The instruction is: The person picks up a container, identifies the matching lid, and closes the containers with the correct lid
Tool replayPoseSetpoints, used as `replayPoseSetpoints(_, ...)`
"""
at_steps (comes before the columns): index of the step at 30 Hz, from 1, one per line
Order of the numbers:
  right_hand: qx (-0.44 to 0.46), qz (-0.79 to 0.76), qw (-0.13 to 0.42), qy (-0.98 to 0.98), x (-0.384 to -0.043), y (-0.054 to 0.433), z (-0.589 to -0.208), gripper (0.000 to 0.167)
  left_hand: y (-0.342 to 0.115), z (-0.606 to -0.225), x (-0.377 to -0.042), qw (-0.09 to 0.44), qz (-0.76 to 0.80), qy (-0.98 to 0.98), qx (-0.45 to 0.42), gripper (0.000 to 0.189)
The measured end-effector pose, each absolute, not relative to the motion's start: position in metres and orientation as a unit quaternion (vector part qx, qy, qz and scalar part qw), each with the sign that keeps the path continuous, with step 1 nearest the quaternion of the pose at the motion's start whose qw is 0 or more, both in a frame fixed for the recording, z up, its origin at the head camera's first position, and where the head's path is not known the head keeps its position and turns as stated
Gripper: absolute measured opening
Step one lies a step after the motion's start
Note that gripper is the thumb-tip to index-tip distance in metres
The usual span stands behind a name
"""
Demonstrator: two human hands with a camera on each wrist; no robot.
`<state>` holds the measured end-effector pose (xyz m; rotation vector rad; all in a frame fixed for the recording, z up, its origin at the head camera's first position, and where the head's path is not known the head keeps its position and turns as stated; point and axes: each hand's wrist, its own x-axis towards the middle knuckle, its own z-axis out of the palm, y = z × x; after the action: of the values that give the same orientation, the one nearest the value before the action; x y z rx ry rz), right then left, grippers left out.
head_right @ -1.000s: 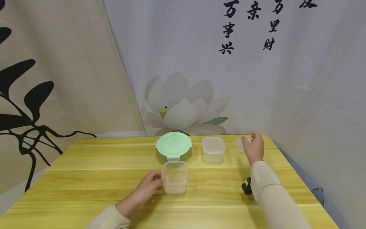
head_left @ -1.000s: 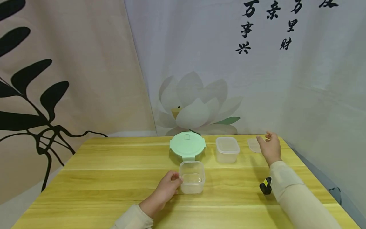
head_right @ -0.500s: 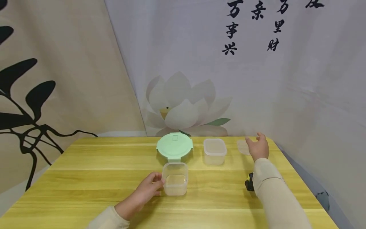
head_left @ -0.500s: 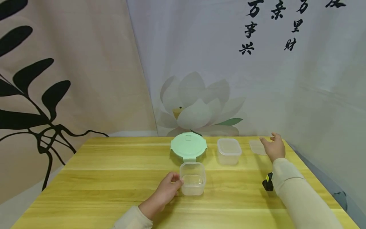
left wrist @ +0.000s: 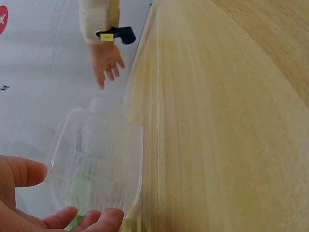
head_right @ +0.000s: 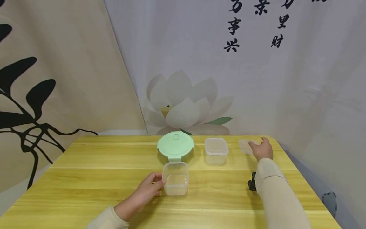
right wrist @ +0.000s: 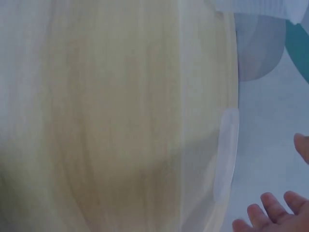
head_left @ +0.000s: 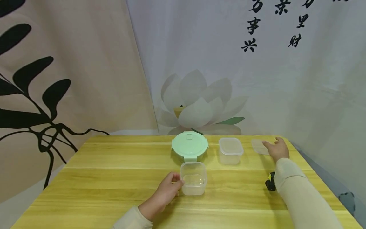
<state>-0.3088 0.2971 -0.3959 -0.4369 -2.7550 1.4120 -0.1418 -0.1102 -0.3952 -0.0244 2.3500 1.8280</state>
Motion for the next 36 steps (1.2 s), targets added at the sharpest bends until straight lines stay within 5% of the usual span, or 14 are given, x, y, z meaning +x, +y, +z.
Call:
replayPoseSetpoints(25, -0.146, 0.369, -0.090, -0.914, -0.323, 0.323, -0.409, 0.106, -0.110, -0.392, -0.142, 0.080, 0.605, 0.792, -0.014, 0.039)
replayPoseSetpoints(36, -0.166, 0.328, -0.099, -0.925, -0.328, 0.319, -0.412, 0.100, -0.111, -0.393, -0.143, 0.079, 0.609, 0.789, -0.018, 0.037)
